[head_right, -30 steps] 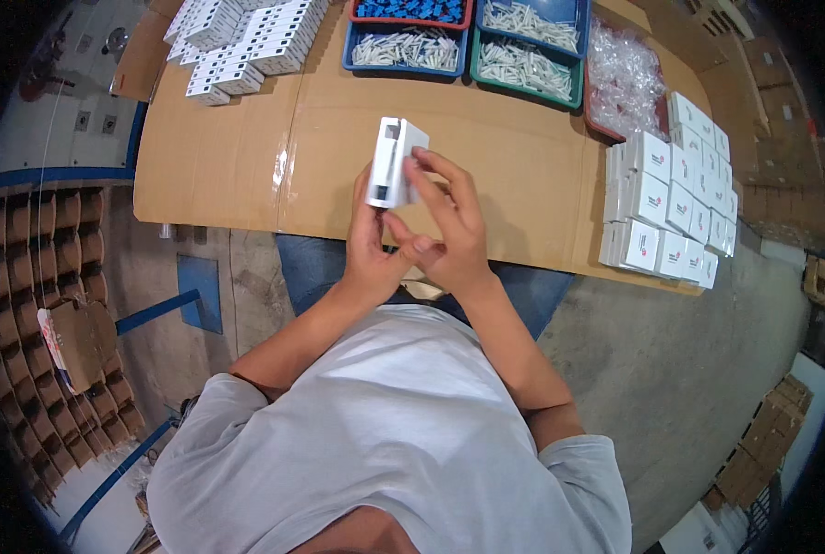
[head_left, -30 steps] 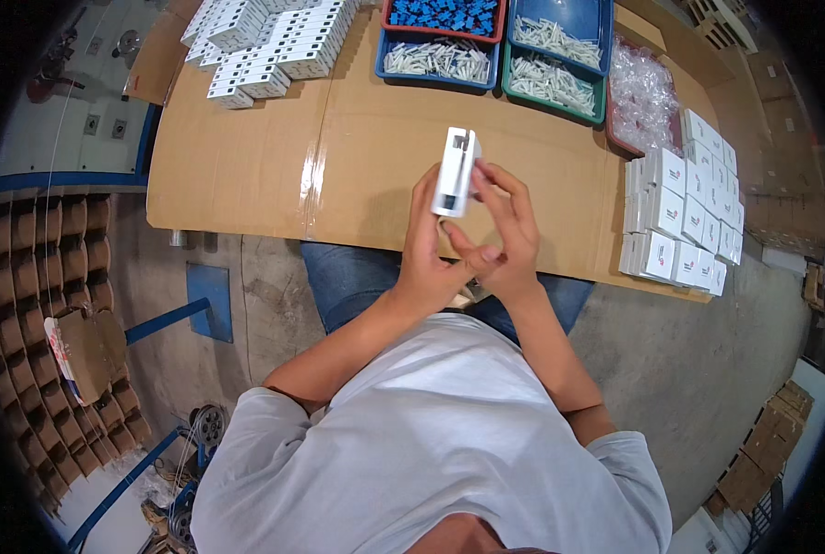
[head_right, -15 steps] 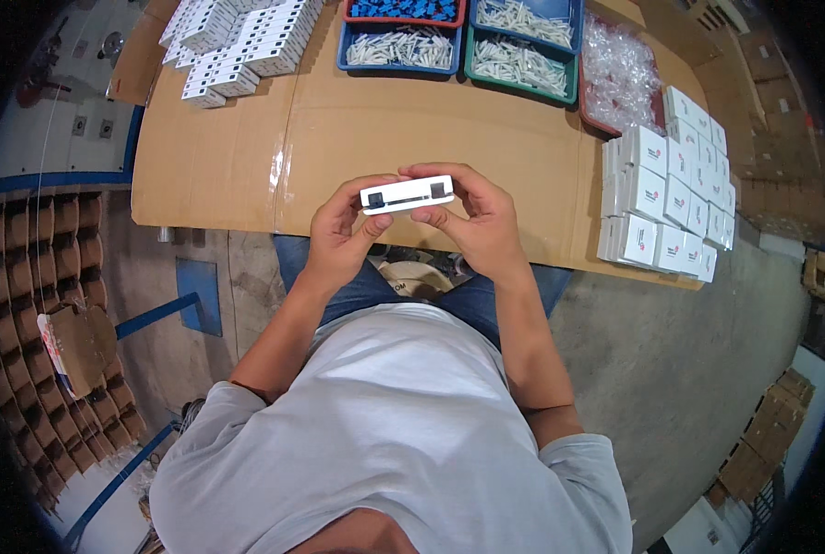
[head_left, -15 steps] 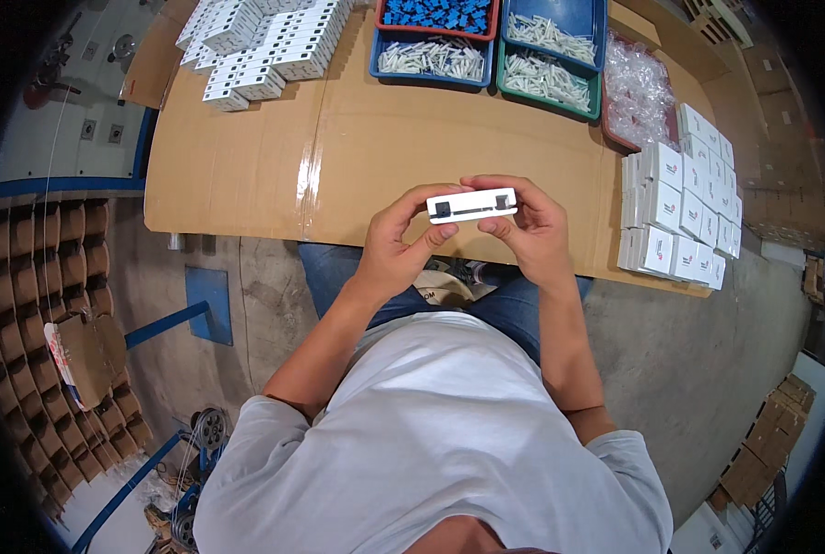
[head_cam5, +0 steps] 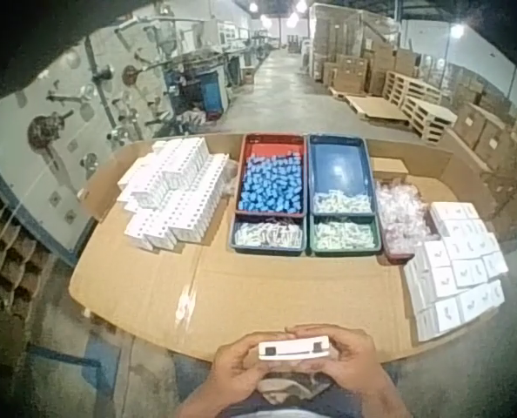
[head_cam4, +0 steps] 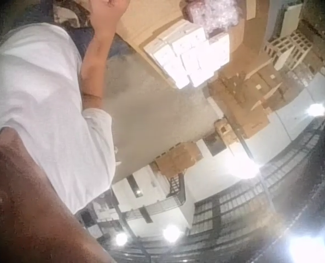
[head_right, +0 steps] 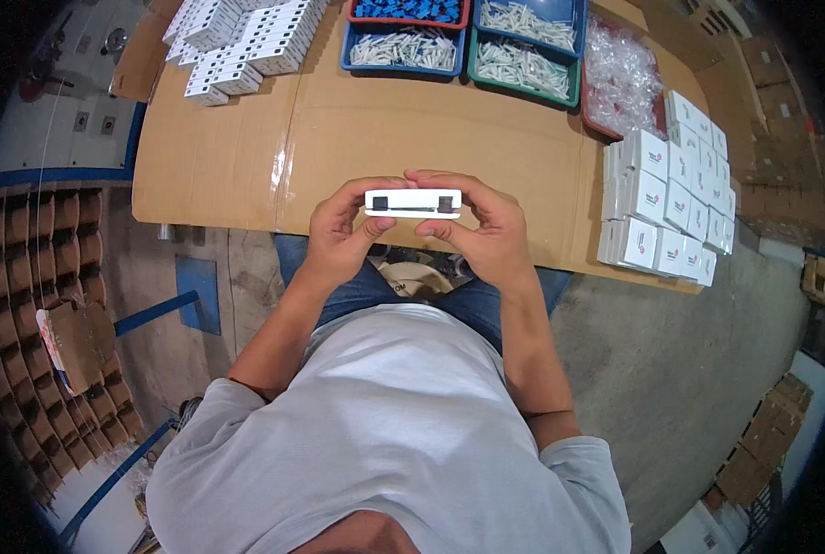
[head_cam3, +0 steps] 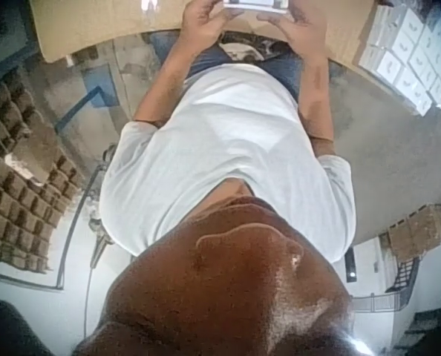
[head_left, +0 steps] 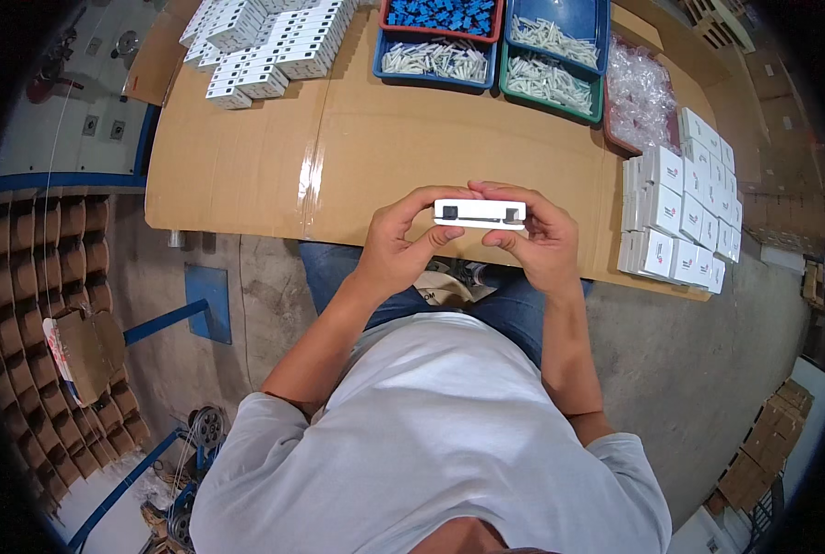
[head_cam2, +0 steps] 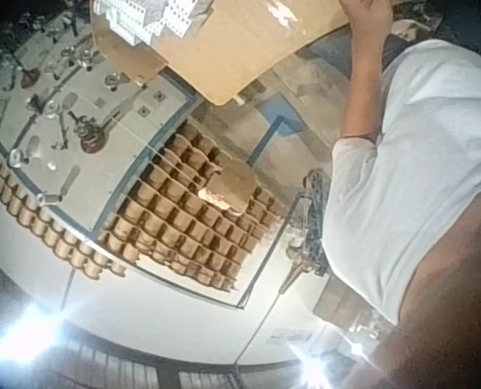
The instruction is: Assemble and package small industrial components into boxes at a workbench.
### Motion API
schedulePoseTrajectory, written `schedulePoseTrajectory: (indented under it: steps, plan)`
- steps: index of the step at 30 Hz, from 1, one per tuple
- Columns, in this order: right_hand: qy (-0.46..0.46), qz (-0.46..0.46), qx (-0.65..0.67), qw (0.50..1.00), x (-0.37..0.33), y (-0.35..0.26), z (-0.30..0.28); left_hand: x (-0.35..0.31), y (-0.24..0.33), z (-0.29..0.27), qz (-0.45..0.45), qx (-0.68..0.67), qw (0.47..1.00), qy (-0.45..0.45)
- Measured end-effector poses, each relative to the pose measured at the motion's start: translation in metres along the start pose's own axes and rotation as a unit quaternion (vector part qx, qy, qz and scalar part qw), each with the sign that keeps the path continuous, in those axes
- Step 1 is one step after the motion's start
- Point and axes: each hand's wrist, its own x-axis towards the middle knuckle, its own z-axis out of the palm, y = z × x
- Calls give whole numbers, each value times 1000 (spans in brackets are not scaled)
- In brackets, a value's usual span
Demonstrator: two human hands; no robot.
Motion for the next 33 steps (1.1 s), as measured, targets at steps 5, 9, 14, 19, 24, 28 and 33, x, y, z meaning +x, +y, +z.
schedulePoseTrajectory:
  steps: [5,9,14,19,24,28,33]
  plan:
    - [-28,21,7,999,3,-5,-2,-1,1,-3,7,1,1000,0]
    - [-17,-7,-22,1000,2,-2,0,-1,2,-5,-40,-9,999,-16]
    - [5,-28,-22,999,1,4,5,3,1,-6,-13,-10,1000,-5]
    - [15,-11,-49,999,0,0,5,1,-3,-6,-32,-11,999,-3]
    - [17,-17,-63,998,2,5,4,1,-5,-3,-41,-32,999,12]
    - [29,11,-53,998,2,5,7,-2,-6,-5,-87,-45,995,14]
    - [20,-12,-56,998,-1,15,7,1,-8,-9,-68,-30,997,15]
